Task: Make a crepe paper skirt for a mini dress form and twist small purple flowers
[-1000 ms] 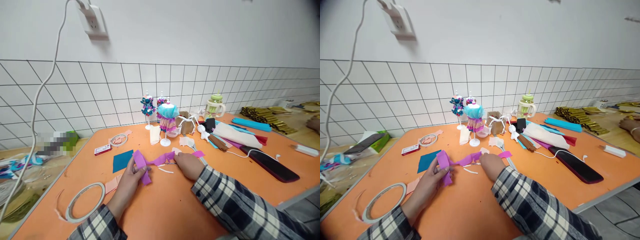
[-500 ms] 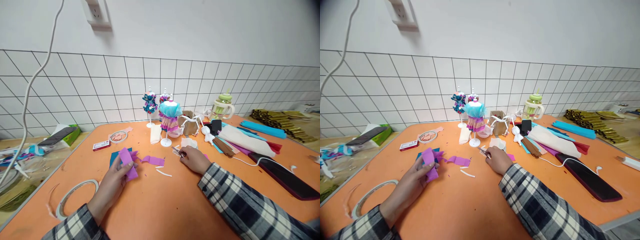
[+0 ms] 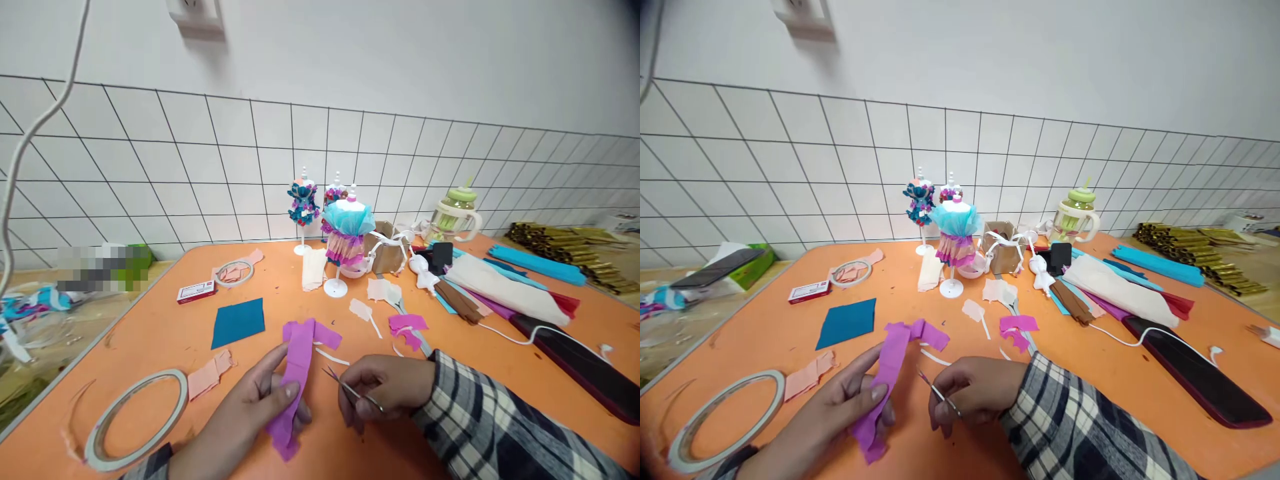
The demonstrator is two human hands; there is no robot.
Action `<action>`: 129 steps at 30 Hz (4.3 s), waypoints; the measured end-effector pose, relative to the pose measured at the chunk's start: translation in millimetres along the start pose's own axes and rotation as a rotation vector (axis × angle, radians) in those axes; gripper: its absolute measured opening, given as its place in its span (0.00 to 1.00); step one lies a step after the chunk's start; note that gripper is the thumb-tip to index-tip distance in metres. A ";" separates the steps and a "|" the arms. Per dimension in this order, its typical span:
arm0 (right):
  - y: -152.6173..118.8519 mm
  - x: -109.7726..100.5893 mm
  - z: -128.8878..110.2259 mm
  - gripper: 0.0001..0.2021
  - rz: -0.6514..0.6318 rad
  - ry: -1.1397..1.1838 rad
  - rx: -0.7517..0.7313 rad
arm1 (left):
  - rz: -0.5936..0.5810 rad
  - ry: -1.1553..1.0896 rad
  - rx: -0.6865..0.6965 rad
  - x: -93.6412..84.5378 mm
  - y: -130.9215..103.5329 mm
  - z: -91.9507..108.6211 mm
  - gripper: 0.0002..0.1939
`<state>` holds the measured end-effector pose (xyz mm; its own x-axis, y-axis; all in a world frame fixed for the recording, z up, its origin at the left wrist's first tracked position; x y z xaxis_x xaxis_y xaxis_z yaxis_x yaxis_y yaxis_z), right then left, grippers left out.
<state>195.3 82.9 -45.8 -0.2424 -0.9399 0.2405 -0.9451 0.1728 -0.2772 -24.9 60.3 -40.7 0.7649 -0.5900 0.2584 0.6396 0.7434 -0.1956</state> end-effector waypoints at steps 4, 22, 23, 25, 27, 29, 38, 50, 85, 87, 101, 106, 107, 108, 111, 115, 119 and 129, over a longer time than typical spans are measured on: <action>4.4 2.0 0.0 0.29 -0.013 -0.087 -0.011 | -0.084 -0.023 -0.114 6.6 -1.0 -9.3 0.52; 4.3 14.5 -9.9 0.21 0.147 -0.213 0.057 | -0.105 0.097 -0.101 17.5 -3.9 -6.2 0.55; 4.2 14.2 -9.2 0.21 0.138 -0.181 0.048 | -0.098 0.106 -0.084 17.5 -4.0 -5.6 0.54; 4.1 13.7 -7.3 0.22 0.118 -0.124 0.028 | -0.081 0.122 -0.009 17.0 -4.1 -3.2 0.52; 4.4 14.0 -5.7 0.23 0.098 -0.084 0.005 | -0.058 0.140 0.074 15.7 -4.0 -0.2 0.52; 5.2 15.9 -4.9 0.24 0.068 -0.057 -0.013 | -0.032 0.157 0.095 14.2 -3.3 1.6 0.47; 7.6 28.2 -9.9 0.24 -0.069 -0.067 -0.136 | 0.009 0.124 0.073 13.6 0.5 1.5 0.17; 8.6 33.7 -6.1 0.24 -0.253 0.045 -0.095 | -0.188 0.127 -0.027 26.3 -2.8 6.9 0.17; 12.0 35.2 5.4 0.27 -0.298 0.239 -0.051 | -0.153 0.210 -0.022 28.1 -0.4 10.3 0.11; 12.0 35.2 5.8 0.27 -0.280 0.236 -0.045 | -0.138 0.207 -0.016 28.9 -0.3 10.7 0.10; 11.4 35.4 3.0 0.26 -0.298 0.238 -0.014 | -0.156 0.225 -0.031 30.2 -1.8 6.9 0.12; 10.4 37.0 3.3 0.28 -0.395 0.211 -0.061 | -0.175 0.265 -0.055 31.3 -2.5 5.6 0.12; 10.4 36.8 3.5 0.27 -0.379 0.216 -0.060 | -0.171 0.272 -0.051 31.0 -2.6 5.6 0.11; 10.5 36.5 3.8 0.26 -0.355 0.226 -0.052 | -0.167 0.272 -0.044 30.7 -2.8 5.6 0.11; 11.1 35.6 4.7 0.23 -0.300 0.253 -0.019 | -0.160 0.237 -0.028 30.0 -2.9 5.3 0.11; 11.7 36.6 3.4 0.24 -0.374 0.245 -0.040 | -0.172 0.273 -0.053 30.4 -2.3 3.9 0.12; 11.4 36.8 3.4 0.24 -0.373 0.229 -0.051 | -0.180 0.285 -0.073 30.6 -1.5 3.0 0.13; 18.8 32.8 4.3 0.25 -0.123 0.241 -0.149 | -0.067 0.184 0.055 20.2 -0.8 3.4 0.19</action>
<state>170.5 54.0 -47.2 -0.1523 -0.8628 0.4822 -0.9880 0.1201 -0.0971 -10.2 48.9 -32.2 0.7249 -0.6829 0.0905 0.6884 0.7135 -0.1303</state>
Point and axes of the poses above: each hand's wrist, its own y-axis towards the middle knuckle, its own x-axis out of the palm, z = x × y, the point moved 3 cm from there along y, towards the middle knuckle, and after that the axes turned 13 degrees about -z, right-handed, at the moved point
